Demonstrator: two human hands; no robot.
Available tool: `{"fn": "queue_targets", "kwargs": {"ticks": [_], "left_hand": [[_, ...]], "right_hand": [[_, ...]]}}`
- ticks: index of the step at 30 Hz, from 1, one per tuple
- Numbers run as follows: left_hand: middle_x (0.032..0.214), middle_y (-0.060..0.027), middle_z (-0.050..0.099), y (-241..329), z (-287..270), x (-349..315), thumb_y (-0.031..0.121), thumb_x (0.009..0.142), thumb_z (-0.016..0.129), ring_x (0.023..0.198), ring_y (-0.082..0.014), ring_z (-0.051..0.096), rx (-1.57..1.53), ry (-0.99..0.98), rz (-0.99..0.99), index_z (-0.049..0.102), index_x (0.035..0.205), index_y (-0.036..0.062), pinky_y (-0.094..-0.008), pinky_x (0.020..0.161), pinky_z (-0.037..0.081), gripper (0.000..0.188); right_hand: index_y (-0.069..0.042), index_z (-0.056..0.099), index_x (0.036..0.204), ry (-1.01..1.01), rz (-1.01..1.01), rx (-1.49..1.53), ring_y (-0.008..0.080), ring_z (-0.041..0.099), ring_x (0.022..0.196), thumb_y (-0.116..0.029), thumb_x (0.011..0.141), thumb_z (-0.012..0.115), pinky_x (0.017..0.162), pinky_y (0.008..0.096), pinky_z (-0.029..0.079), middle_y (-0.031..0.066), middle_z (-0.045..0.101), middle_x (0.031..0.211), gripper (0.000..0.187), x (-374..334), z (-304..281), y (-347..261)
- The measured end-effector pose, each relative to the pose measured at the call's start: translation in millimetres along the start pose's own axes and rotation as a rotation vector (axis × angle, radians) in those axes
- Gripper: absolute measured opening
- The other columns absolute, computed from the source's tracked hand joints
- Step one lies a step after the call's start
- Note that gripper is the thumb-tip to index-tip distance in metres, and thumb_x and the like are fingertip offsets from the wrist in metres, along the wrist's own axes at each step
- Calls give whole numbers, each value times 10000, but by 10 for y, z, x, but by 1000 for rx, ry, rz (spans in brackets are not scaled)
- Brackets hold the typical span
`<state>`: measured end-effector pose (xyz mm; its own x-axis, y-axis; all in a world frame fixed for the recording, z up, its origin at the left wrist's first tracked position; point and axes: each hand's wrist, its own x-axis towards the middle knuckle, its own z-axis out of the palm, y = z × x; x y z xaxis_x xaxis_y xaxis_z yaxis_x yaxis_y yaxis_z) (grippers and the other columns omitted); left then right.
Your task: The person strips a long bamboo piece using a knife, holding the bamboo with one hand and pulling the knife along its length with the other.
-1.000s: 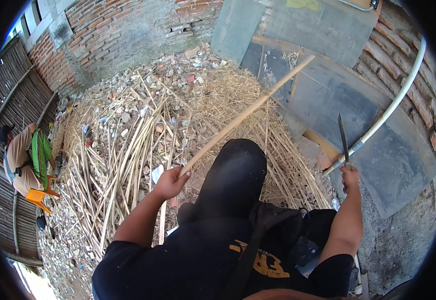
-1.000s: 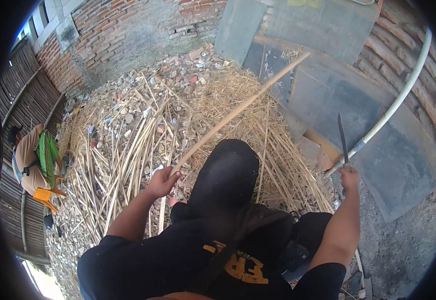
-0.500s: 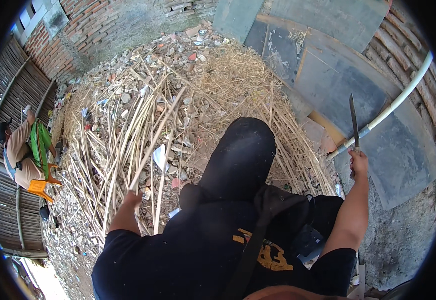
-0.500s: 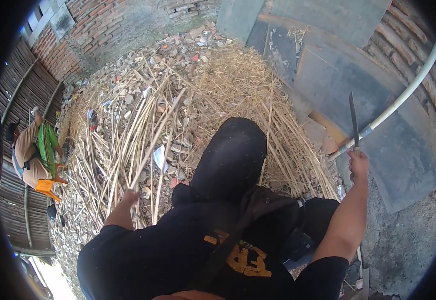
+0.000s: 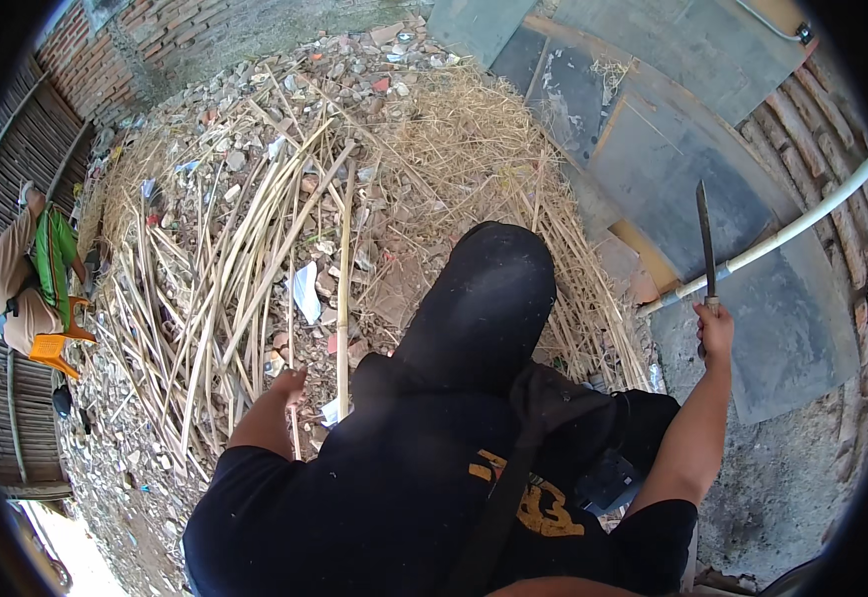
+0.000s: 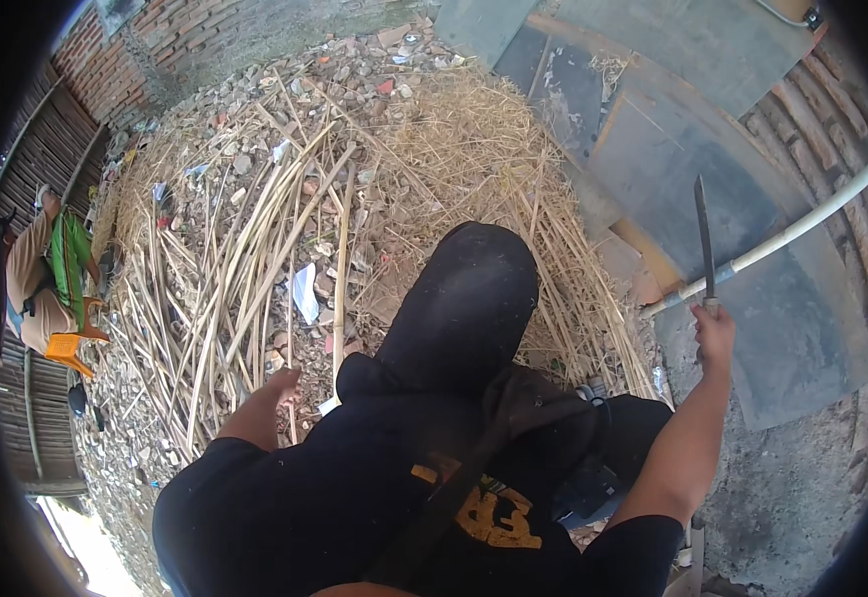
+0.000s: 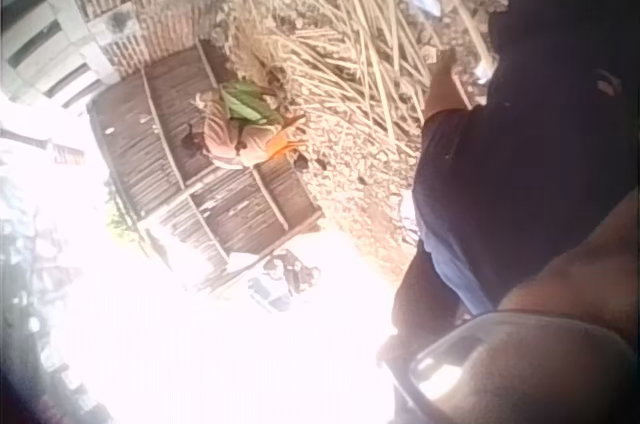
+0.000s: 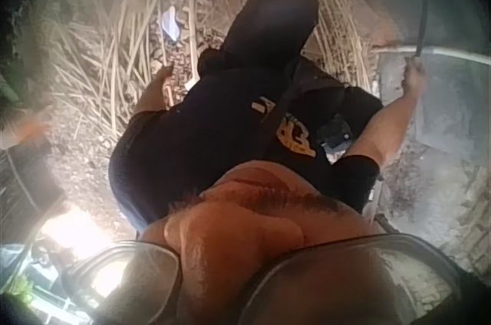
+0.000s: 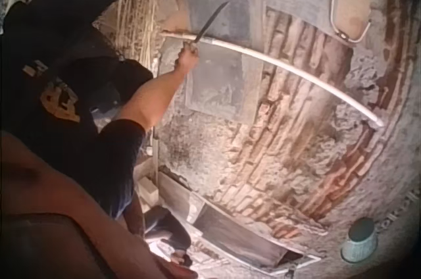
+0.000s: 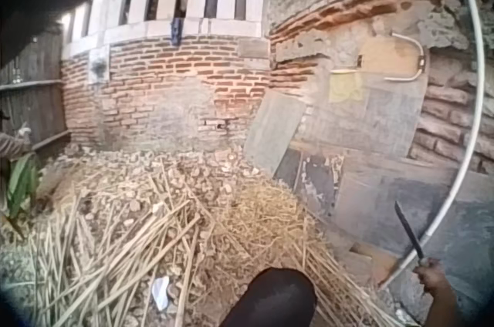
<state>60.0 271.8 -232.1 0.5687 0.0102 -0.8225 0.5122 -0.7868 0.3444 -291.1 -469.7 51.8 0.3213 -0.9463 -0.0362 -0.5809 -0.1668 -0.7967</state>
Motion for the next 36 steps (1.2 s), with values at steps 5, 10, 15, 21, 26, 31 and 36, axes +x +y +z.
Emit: {"fn": "queue_targets", "kwargs": {"ticks": [5,10,15,21,26,31,36], "left_hand": [[927,-178,705,261,96,252,538,1004,473,914,-310,717,92,-57,81,624,1144,-10,-494,747,598,586],[1052,-230,715,669,546,37,495,917,590,1013,-361,697,482,101,357,691,1122,26,-422,950,536,522],[1072,-157,725,868,857,170,345,867,668,1001,-335,702,582,-115,379,676,1128,43,-402,909,540,399],[1238,-170,641,398,1039,1025,441,844,670,1181,-300,610,406,-39,171,611,1224,65,-427,962,505,538],[1400,-224,530,677,1001,845,660,819,621,1336,-322,498,800,-50,130,535,1382,88,-441,1055,457,807],[1350,-309,533,689,880,733,692,799,634,1275,-406,541,589,-181,158,506,1408,81,-431,1060,463,872],[1340,-291,499,746,792,453,455,832,717,1191,-437,587,566,60,200,488,1412,94,-456,1014,489,720]], "right_hand": [[-75,597,814,-71,-100,7,79,464,502,-262,810,774,458,254,365,-21,506,623,257,-88,-23,-412],[-87,556,767,-164,-26,-211,93,460,472,-204,789,785,439,270,355,-19,510,603,258,-167,-146,-53],[-86,572,731,-289,181,-418,122,504,469,-249,729,818,438,310,372,14,549,596,295,-375,-249,295],[-89,578,725,-405,260,-479,128,502,455,-281,719,829,429,326,368,18,555,591,317,-247,-54,339],[-89,569,718,-384,340,-421,127,496,452,-272,737,823,431,321,371,15,548,595,314,-282,-105,367],[-64,605,777,-373,341,-427,132,500,470,-251,735,824,440,320,372,30,564,622,291,-270,-15,265],[-45,628,796,-398,332,-455,136,512,486,-256,730,830,453,327,382,39,575,632,299,-184,37,339]]}}
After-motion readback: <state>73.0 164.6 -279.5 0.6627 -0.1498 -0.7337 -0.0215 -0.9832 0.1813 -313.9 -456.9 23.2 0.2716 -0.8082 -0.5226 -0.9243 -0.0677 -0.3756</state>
